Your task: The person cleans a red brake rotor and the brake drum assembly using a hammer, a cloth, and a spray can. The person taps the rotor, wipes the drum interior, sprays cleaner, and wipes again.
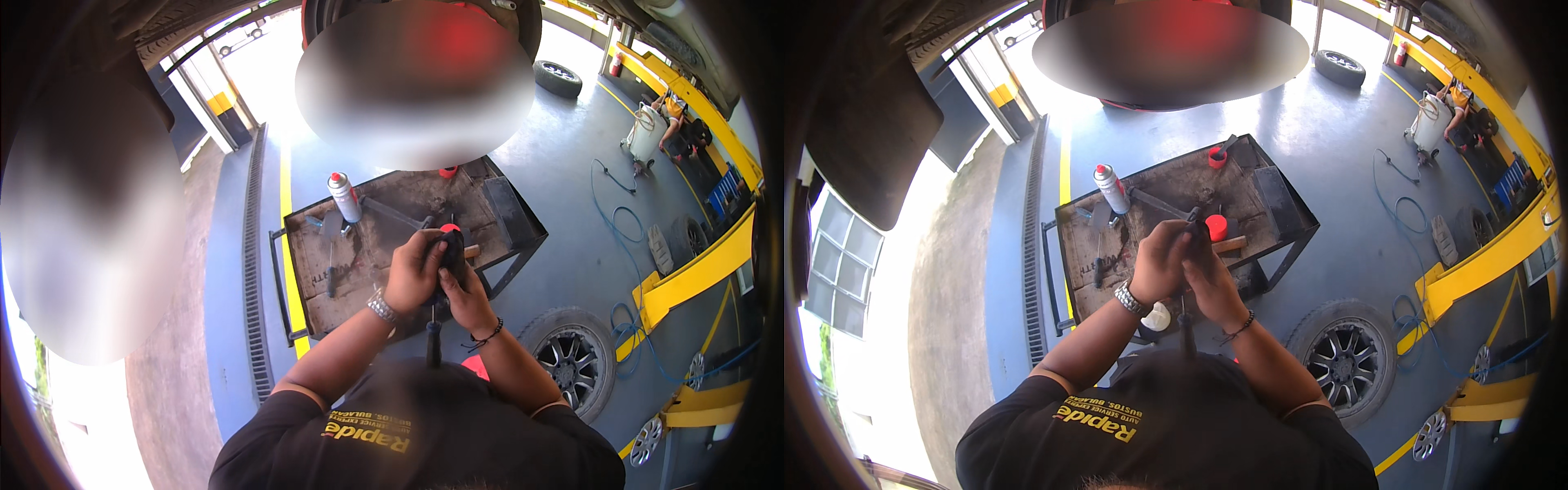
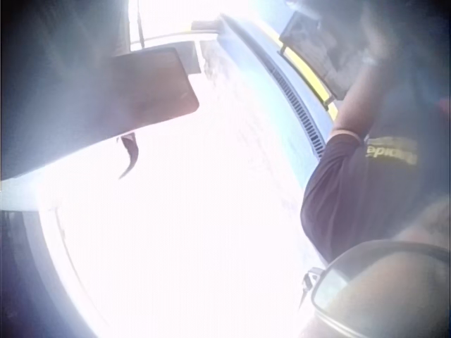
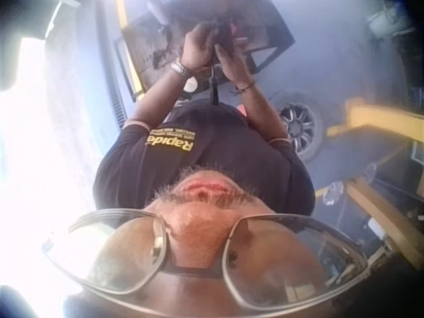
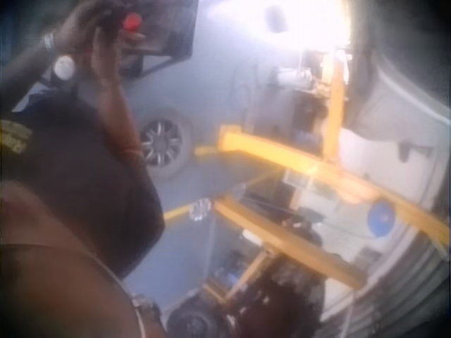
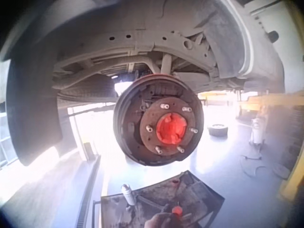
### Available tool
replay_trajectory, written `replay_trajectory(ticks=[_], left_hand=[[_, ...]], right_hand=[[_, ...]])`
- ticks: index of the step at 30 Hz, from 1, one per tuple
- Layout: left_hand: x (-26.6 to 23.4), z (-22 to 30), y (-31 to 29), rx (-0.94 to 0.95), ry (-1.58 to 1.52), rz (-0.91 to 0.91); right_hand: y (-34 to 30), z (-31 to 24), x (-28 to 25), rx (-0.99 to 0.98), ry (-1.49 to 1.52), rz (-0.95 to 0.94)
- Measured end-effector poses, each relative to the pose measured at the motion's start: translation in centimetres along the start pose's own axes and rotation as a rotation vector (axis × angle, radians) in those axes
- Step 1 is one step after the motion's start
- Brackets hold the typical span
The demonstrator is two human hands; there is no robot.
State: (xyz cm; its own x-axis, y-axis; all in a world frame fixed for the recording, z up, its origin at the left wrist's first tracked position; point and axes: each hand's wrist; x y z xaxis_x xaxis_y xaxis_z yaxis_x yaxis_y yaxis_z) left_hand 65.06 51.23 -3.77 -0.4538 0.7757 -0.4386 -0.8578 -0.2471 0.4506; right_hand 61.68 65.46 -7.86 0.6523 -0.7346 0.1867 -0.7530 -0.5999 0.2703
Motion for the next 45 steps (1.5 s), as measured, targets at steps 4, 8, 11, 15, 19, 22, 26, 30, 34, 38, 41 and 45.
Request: replay_trajectory(ticks=[4,8,11,15,19,22,26,30,34,38,41,45], left_hand=[[-1.8,-2.4,0.4,-0.246,-0.373,-0.167],[-3.7,-5.3,-0.3,-0.316,-0.504,-0.133],[-5.7,-6.8,-0.3,-0.25,-0.406,-0.113],[-8.8,-7.2,0.7,0.106,0.149,0.09],[-9.7,-9.6,2.3,0.271,-0.035,0.311],[-13.2,-6.6,6.2,0.507,-0.007,0.22],[-16.6,-2.6,12.8,0.764,0.019,0.335],[-19.3,1.3,18.7,0.897,0.077,0.377],[-19.8,2.3,19.3,0.731,0.2,0.312],[-16.9,-0.6,17.4,0.743,0.252,0.426],[-15.1,-1.7,15.5,0.707,0.177,0.368],[-17.2,0.3,16.9,0.805,0.105,0.426]], right_hand=[[-1.2,3.1,2.6,0.057,0.024,-0.051],[-1.6,4.9,5.0,0.142,-0.001,-0.157],[-0.5,4.9,7.8,0.045,0.065,-0.098],[1.5,5.9,10.3,-0.063,-0.074,0.009],[4.3,2.8,12.7,-0.171,-0.215,0.13],[8.4,-3.5,13.8,-0.225,-0.205,0.149],[13.1,-10.9,16.0,-0.303,-0.159,0.15],[17.7,-15.4,17.6,-0.369,-0.143,0.24],[19.4,-15.5,17.7,-0.333,-0.1,0.329],[18.2,-13.6,14.2,-0.177,-0.127,0.275],[17.3,-12.6,12.8,-0.173,-0.169,0.246],[18.2,-13.6,13.8,-0.299,-0.013,0.176]])
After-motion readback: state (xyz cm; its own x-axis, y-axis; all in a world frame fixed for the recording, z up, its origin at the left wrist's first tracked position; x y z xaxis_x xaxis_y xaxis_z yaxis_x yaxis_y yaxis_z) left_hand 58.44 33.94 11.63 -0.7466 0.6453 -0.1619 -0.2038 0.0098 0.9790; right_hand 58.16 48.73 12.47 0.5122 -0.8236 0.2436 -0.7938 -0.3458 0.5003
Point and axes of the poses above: each hand's wrist, its own y-axis towards the middle knuckle, its own x-axis out of the palm, z = x × y, and after that the axes turned 9 degrees about y, right-handed
